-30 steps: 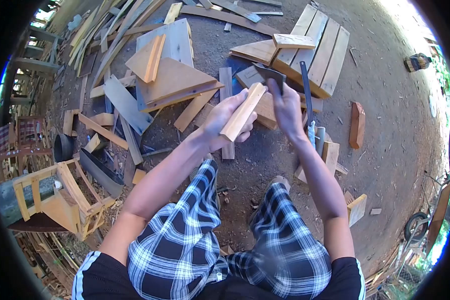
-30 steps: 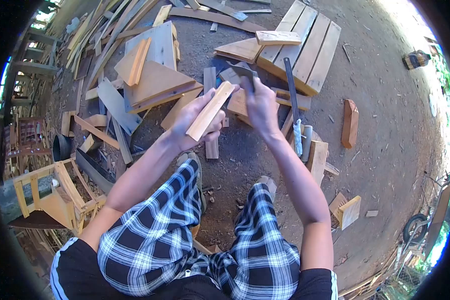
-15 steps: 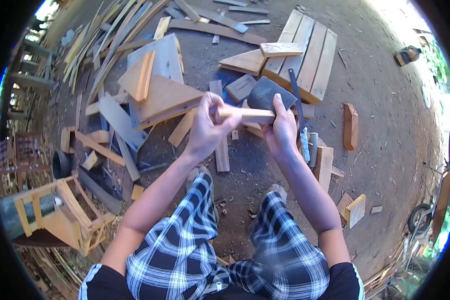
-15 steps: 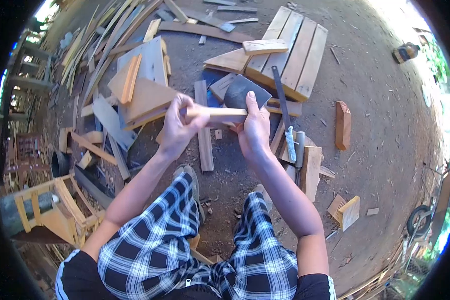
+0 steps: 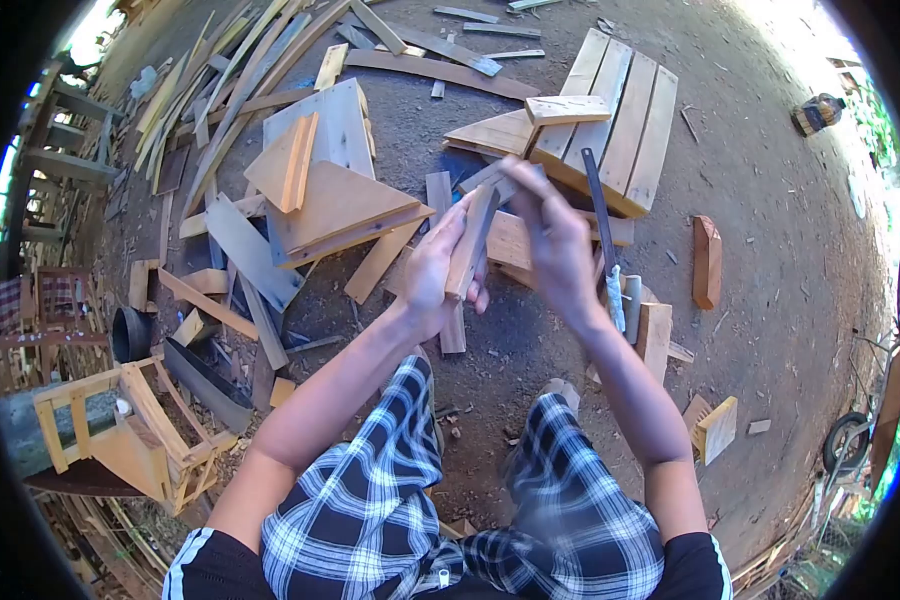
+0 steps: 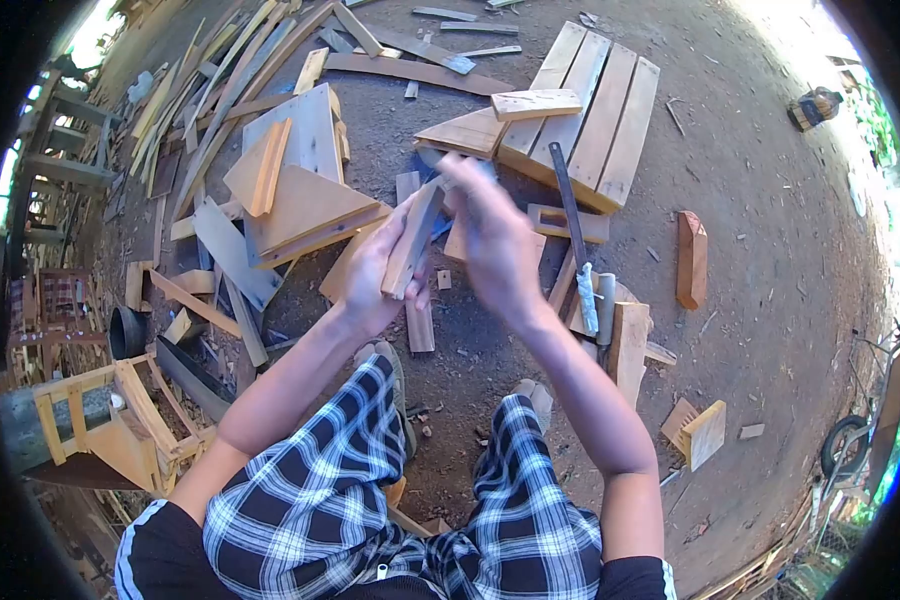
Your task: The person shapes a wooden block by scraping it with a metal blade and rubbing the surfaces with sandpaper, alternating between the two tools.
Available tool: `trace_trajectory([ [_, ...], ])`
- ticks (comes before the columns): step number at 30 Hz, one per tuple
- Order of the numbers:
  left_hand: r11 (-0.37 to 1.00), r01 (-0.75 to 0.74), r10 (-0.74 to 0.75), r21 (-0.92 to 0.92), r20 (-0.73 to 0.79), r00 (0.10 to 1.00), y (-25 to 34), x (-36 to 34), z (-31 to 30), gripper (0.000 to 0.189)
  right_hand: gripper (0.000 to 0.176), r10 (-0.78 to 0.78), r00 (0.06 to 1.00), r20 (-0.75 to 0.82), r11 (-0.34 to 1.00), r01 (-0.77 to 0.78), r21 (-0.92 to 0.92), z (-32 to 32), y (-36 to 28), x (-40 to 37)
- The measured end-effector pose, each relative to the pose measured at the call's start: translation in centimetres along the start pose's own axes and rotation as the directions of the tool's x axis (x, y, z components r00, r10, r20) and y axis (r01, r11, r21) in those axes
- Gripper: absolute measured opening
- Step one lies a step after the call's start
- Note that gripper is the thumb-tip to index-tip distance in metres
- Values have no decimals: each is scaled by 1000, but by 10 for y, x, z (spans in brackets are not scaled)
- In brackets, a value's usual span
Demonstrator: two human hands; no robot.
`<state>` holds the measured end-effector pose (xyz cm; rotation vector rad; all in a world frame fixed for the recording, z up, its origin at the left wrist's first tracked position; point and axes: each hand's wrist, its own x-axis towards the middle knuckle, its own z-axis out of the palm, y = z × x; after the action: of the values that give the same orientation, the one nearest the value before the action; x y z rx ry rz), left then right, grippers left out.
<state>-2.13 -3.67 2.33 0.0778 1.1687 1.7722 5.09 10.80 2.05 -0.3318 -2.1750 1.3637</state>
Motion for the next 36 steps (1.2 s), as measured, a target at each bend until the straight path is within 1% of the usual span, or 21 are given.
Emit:
trace_trajectory([
  [2,999,17,-14,-52,51,999,-4,10,-12,42,49,-188,975,119,966,206,-160,18,-9,-23],
  [3,967,17,-78,-256,-228,971,2,6,7,42,55,-253,954,162,942,281,-184,24,-17,-36],
  [5,940,-10,133,-340,340,931,-21,35,-55,42,59,-289,917,275,941,324,-93,22,-42,-46],
  [6,967,-94,95,-239,-10,995,-10,19,-24,41,56,-279,908,312,924,343,-171,18,-41,-41],
  [7,971,-83,62,-223,-103,993,2,1,-6,40,53,-322,915,244,926,358,-123,18,-27,-29],
  [8,947,38,76,-318,339,938,-6,15,-30,40,52,-246,955,168,954,269,-131,16,-15,-14],
  [9,919,185,129,-348,709,693,4,22,-32,40,51,-171,981,89,975,181,-132,14,-11,-3],
  [11,930,139,103,-341,603,791,2,20,-20,36,49,-110,993,46,992,112,-54,17,-19,-4],
  [12,947,27,37,-319,192,981,13,14,6,33,47,-228,965,131,966,241,-94,22,-28,-19],
  [13,965,-62,-9,-256,-271,963,17,10,17,30,46,-332,916,224,924,364,-118,27,-36,-35],
  [17,978,68,-43,-196,132,990,3,-2,-22,29,44,-344,923,175,919,368,-138,20,-13,-15],
  [19,972,62,13,-227,319,948,5,3,-18,31,47,-111,993,52,993,109,41,17,-12,2],
  [21,979,75,-64,-190,60,996,9,1,-14,34,48,-327,935,138,934,342,-102,22,-24,-13],
  [22,971,-117,105,-208,-67,992,13,-2,7,36,50,-408,889,209,898,432,-81,29,-35,-29],
  [23,981,-152,162,-121,83,983,2,15,-21,38,50,-403,890,214,901,427,-79,28,-32,-28],
  [25,975,71,-57,-211,69,996,7,-6,-18,38,45,-381,905,190,917,397,-51,21,-18,-17],
  [26,922,150,-1,-358,383,924,-6,10,-35,36,38,-297,949,110,943,309,-125,15,-7,-3],
  [28,962,96,-6,-256,331,944,10,-2,-10,42,27,240,968,74,970,-242,23,-1,-2,13],
  [31,938,53,67,-344,328,942,16,-1,-10,45,26,109,994,-5,994,-109,30,-7,10,3],
  [35,943,33,68,-331,288,955,10,2,-15,49,30,326,944,-59,930,-309,198,-13,-1,-5],
  [36,949,52,32,-311,260,965,10,6,-18,45,29,73,996,-43,996,-71,61,-13,-10,-2],
])
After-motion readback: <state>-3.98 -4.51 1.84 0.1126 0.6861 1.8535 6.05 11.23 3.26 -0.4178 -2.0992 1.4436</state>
